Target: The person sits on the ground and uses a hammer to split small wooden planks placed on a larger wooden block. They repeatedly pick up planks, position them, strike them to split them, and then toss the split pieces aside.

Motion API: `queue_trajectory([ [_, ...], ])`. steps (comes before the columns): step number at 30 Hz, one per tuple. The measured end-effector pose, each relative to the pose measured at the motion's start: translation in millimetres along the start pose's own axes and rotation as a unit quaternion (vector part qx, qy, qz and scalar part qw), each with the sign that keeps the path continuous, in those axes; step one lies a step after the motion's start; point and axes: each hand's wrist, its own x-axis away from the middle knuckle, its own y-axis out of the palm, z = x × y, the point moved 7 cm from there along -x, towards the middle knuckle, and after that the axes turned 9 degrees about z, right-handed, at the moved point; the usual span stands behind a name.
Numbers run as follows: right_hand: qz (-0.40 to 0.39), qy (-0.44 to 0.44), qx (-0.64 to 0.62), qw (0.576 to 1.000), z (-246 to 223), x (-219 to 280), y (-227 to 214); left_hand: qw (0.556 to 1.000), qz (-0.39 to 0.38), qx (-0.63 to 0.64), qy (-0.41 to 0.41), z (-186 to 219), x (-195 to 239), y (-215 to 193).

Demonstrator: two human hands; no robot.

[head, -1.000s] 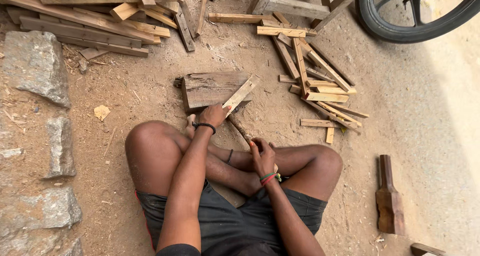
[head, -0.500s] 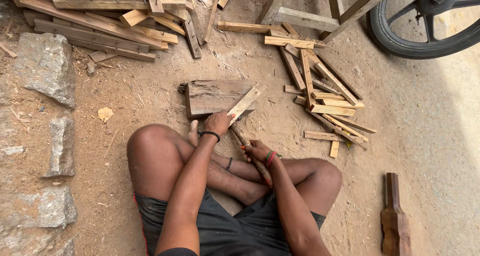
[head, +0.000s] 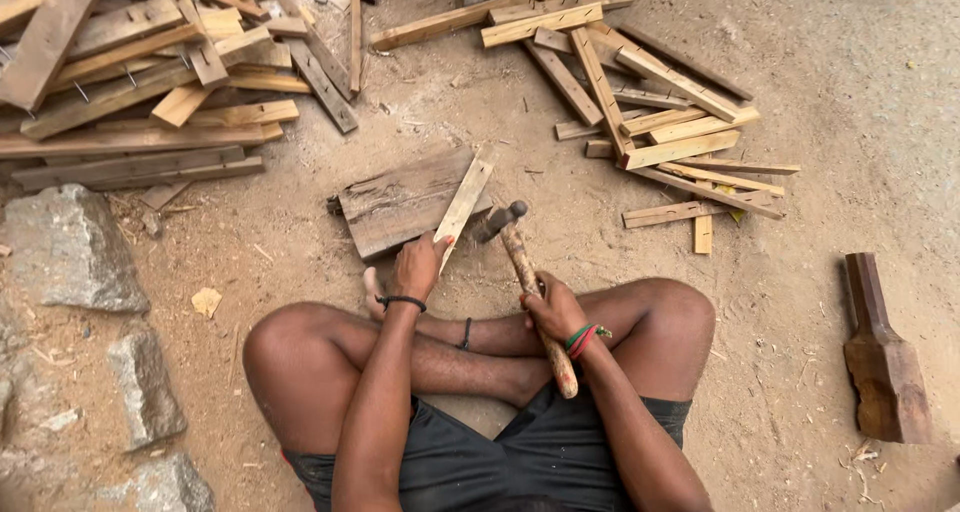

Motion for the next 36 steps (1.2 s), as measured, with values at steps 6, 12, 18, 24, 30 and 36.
queue_trajectory([
  [6,0.213,-0.103,0.022,0.971,-120,6,-62,0.999,-0.009,0.021,-0.025,4,-3,17],
  [12,0.330,-0.291,0.024,0.898,-186,13,-107,0.998,-0.038,0.012,-0.048,8,4,22],
  [18,0.261,-0.105,0.099,0.954,-80,-54,-44,0.996,-0.066,0.022,-0.052,-2,0,47],
  [24,0.075,-0.029,0.188,0.979,-84,-81,-39,0.999,-0.033,0.003,-0.032,-2,-4,52],
  [30,0.294,-0.217,0.131,0.922,-175,-3,-86,0.999,-0.022,0.007,-0.023,2,16,57],
  [36,0.265,-0.197,0.211,0.920,-118,-36,-55,0.999,-0.022,0.012,-0.022,7,3,44],
])
